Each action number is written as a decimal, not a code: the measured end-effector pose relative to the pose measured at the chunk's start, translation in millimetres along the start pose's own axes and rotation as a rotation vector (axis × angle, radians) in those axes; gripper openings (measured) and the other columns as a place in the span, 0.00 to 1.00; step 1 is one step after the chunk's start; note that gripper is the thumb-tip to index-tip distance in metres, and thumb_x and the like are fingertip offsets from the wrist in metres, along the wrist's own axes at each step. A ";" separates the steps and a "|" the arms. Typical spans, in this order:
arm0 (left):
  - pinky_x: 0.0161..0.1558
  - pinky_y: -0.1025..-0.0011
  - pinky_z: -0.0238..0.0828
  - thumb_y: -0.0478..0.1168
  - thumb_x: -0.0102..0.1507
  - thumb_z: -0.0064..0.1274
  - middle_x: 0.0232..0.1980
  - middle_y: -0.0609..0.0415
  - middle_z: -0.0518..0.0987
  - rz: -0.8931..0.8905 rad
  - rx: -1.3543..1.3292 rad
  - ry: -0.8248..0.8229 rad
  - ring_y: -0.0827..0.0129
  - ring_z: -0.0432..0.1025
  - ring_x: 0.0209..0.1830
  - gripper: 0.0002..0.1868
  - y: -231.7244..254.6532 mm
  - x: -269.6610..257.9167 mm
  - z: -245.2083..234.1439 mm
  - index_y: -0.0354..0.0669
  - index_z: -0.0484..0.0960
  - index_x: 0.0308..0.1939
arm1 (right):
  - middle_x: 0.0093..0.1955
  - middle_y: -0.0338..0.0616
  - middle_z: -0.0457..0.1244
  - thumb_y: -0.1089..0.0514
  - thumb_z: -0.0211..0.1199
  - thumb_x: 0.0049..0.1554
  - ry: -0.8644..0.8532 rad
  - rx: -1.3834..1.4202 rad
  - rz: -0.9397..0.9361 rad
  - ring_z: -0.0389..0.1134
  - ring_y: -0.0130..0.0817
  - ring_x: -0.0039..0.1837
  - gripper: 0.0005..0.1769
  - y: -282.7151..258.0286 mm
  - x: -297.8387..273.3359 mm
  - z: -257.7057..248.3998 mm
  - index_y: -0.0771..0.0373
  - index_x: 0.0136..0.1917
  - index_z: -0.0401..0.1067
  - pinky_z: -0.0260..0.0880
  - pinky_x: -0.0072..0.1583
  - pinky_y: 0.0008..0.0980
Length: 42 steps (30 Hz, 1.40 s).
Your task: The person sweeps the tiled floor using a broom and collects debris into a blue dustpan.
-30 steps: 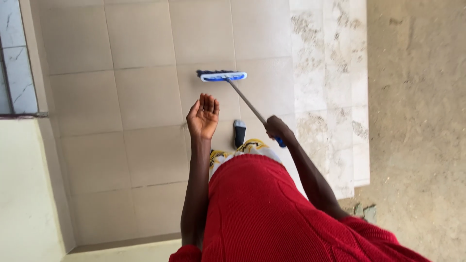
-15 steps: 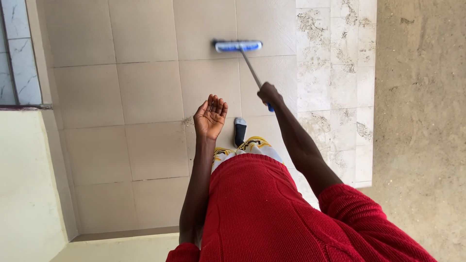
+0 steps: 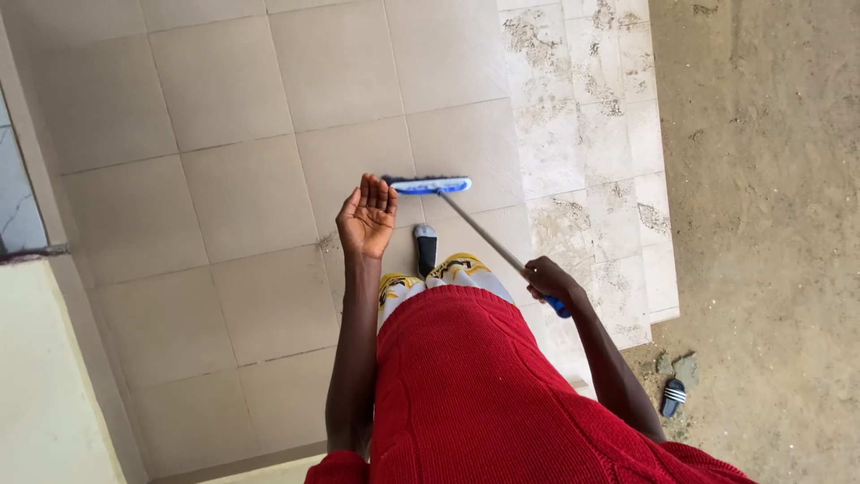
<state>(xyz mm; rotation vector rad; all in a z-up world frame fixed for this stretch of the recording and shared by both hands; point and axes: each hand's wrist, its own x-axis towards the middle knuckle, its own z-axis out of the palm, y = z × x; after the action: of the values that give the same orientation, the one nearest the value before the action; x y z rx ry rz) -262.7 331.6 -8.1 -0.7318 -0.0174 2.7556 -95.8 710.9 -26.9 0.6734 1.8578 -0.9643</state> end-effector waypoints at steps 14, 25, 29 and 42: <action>0.67 0.54 0.69 0.39 0.71 0.46 0.53 0.49 0.83 -0.103 0.109 -0.029 0.59 0.76 0.57 0.14 -29.3 25.5 5.2 0.38 0.81 0.56 | 0.27 0.53 0.62 0.66 0.50 0.59 0.264 0.270 -0.259 0.65 0.39 0.26 0.14 -174.4 251.2 -144.4 0.80 0.35 0.65 0.64 0.30 0.40; 0.68 0.53 0.69 0.40 0.72 0.44 0.55 0.50 0.83 -0.198 0.102 -0.180 0.57 0.76 0.59 0.14 -39.8 112.0 50.7 0.40 0.81 0.56 | 0.33 0.56 0.70 0.52 0.64 0.60 0.321 -0.105 -0.003 0.73 0.44 0.36 0.17 -65.7 217.3 -85.6 0.70 0.43 0.76 0.72 0.38 0.45; 0.68 0.54 0.70 0.39 0.72 0.44 0.55 0.50 0.83 -0.222 0.121 -0.172 0.57 0.76 0.59 0.14 -40.1 104.6 53.4 0.39 0.81 0.56 | 0.31 0.61 0.67 0.69 0.57 0.50 0.200 -0.199 0.074 0.71 0.47 0.32 0.08 -5.9 132.2 -34.2 0.77 0.34 0.73 0.69 0.37 0.46; 0.67 0.54 0.70 0.38 0.70 0.46 0.52 0.49 0.83 -0.269 0.140 -0.038 0.58 0.76 0.57 0.13 -59.2 47.4 6.5 0.37 0.81 0.55 | 0.25 0.52 0.63 0.64 0.53 0.59 0.295 0.199 -0.011 0.64 0.36 0.26 0.18 8.4 89.0 -75.0 0.73 0.29 0.68 0.64 0.32 0.39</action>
<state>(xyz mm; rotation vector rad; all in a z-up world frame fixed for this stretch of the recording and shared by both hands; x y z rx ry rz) -289.0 402.0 -20.3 -0.5929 0.0637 2.4855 -163.7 783.2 -88.4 0.9694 2.0375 -1.1148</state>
